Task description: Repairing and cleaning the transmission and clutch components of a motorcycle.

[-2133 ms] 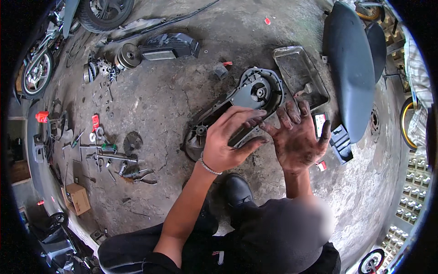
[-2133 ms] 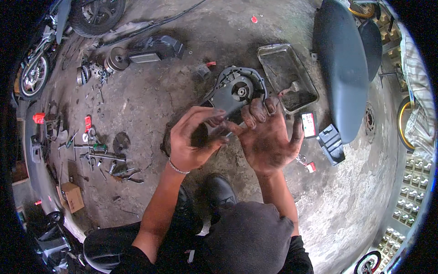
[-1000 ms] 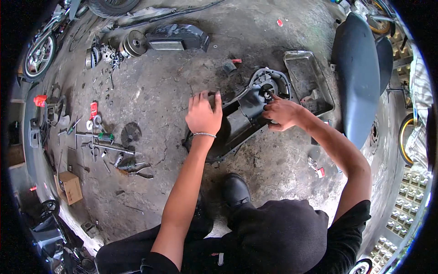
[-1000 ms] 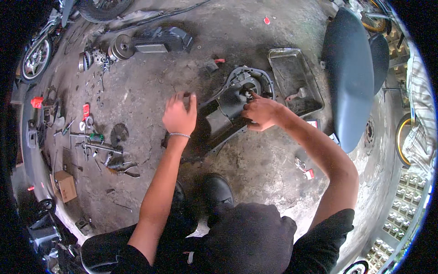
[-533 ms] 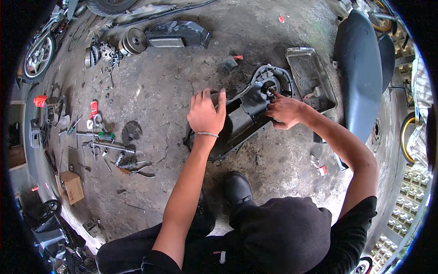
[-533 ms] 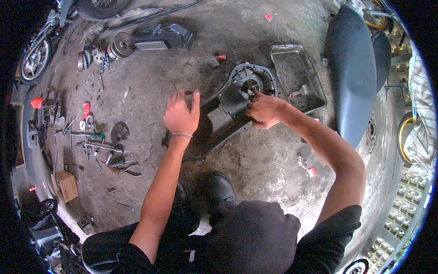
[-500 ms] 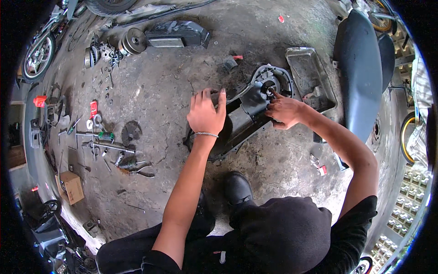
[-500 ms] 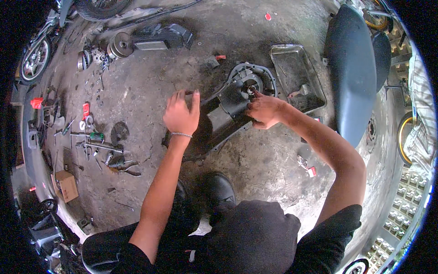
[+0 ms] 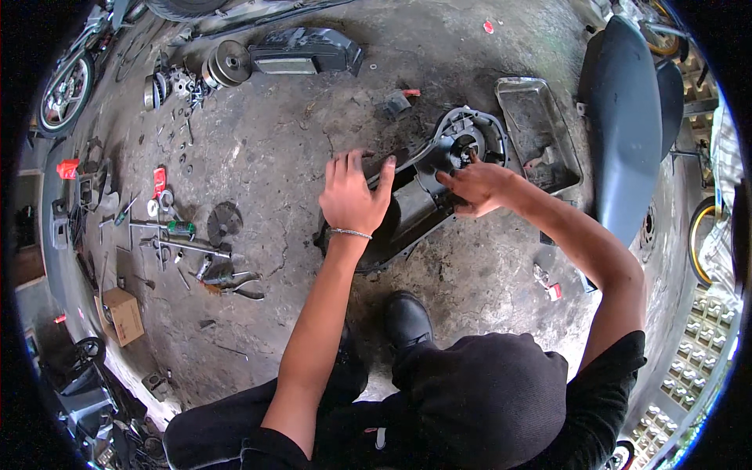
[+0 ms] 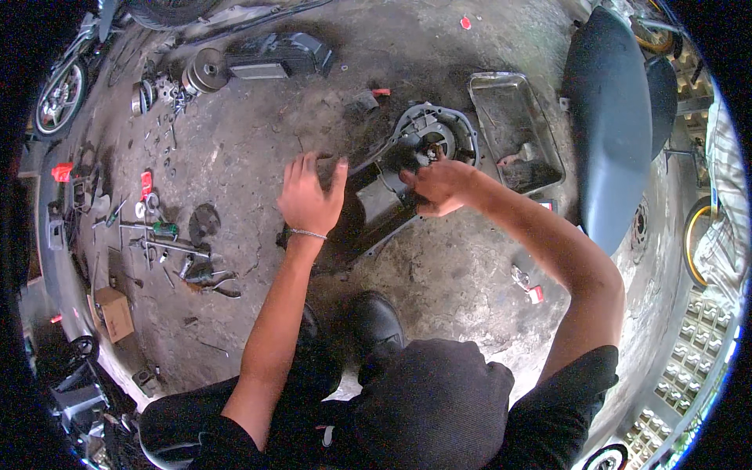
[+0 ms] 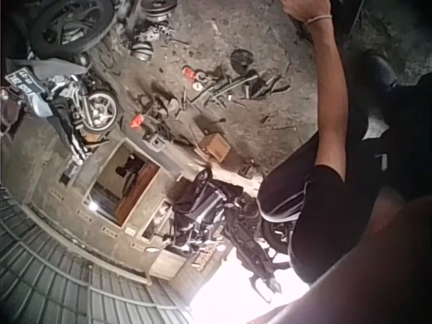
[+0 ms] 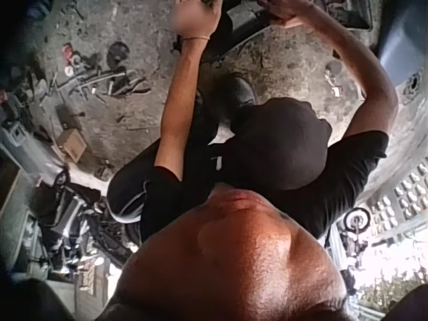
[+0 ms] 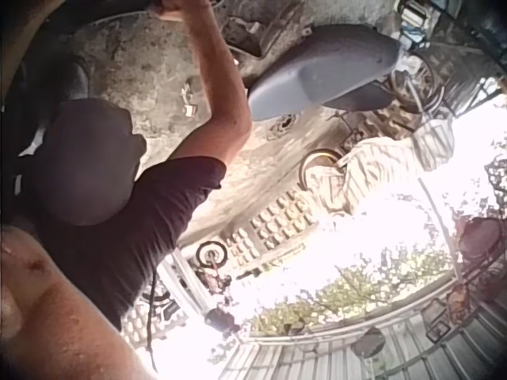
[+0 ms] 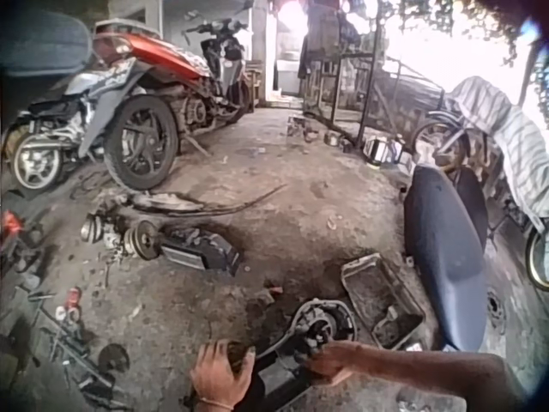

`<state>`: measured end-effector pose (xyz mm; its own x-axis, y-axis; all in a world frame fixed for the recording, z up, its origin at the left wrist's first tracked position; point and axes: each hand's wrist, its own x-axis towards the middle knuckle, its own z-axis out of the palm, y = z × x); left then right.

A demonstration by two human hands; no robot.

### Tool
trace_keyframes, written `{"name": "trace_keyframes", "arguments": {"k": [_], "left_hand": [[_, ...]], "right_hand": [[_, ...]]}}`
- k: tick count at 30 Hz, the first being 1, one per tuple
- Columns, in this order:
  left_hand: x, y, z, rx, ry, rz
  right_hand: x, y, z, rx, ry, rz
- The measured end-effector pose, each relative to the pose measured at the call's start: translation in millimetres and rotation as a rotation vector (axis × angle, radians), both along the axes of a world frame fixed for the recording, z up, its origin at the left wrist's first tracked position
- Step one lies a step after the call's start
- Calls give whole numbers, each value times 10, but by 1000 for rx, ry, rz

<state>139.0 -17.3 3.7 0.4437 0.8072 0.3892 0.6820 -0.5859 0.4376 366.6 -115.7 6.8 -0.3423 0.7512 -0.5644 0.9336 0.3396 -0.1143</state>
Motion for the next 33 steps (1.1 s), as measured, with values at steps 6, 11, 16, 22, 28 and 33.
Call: {"name": "trace_keyframes", "arguments": {"k": [6, 11, 16, 22, 28, 33], "left_hand": [[35, -12, 7, -9, -29, -7], [47, 3, 12, -6, -63, -10], [31, 0, 29, 10, -78, -2], [21, -54, 0, -12, -52, -24], [-45, 8, -44, -29, -144, -83], [-82, 46, -67, -45, -201, -106]], "right_hand": [[72, -30, -32, 37, 196, -200], [166, 21, -112, 100, 526, -443], [300, -7, -321, 151, 1199, -811], [58, -335, -600, 609, 2448, -1722], [-470, -625, -93, 708, 3126, -1382], [-646, -722, 454, 410, 3089, -1328]]}}
